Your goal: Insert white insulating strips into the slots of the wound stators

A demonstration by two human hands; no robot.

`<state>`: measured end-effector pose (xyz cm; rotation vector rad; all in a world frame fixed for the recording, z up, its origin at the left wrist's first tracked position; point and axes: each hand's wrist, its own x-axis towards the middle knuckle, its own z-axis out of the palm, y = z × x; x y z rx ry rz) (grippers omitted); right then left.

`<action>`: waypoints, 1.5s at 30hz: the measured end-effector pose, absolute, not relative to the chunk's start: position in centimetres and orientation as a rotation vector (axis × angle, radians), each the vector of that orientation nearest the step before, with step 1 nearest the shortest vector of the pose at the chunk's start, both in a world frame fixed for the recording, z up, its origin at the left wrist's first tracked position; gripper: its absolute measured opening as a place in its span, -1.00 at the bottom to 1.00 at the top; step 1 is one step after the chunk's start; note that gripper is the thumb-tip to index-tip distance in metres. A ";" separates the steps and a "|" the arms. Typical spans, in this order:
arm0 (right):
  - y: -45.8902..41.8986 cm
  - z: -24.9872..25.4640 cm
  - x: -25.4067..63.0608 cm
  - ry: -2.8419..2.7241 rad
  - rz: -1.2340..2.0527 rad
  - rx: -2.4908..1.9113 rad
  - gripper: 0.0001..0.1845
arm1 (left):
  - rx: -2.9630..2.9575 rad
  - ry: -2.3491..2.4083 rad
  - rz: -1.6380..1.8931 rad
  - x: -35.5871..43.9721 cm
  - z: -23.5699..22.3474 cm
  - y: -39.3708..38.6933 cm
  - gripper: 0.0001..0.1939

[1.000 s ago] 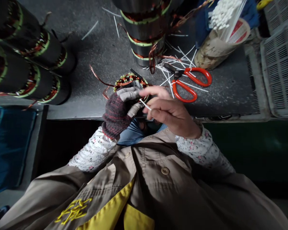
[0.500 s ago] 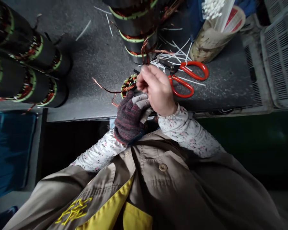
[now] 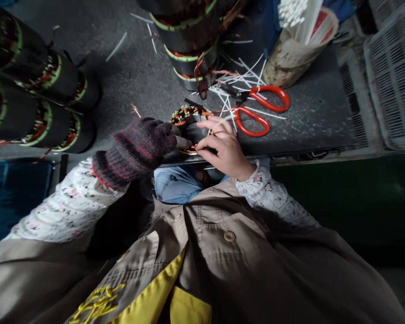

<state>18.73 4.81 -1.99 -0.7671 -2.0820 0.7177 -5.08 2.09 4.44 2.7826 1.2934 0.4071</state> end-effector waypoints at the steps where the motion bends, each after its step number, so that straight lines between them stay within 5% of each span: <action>1: 4.9 -1.6 19.0 -2.068 0.681 -0.748 -0.95 | 2.803 1.262 0.413 -5.1 4.5 2.3 -0.64; 8: 14.7 0.0 24.6 -1.421 0.149 -1.071 -0.85 | 2.976 0.904 0.554 -5.3 4.9 3.0 -0.81; 14: 23.0 1.4 28.4 -1.473 0.136 -1.334 -0.80 | 2.810 0.786 0.842 -4.6 2.9 3.0 -0.90; 22: 9.9 2.6 24.9 -1.614 0.415 -0.862 -0.96 | 2.805 1.431 1.089 -2.4 0.1 -0.3 -0.82; 30: 1.6 -2.1 23.0 -2.043 0.419 -0.340 -0.87 | 2.622 1.782 1.020 -1.0 -0.7 -0.8 -0.32; 41: 2.9 -1.9 20.4 -1.998 0.662 -0.519 -0.83 | 2.405 1.696 1.092 -0.8 -0.1 -0.9 -0.29; 45: 3.3 -1.3 18.3 -1.814 0.834 -0.709 -0.80 | 2.054 1.408 1.350 -0.6 -0.2 -0.8 -0.47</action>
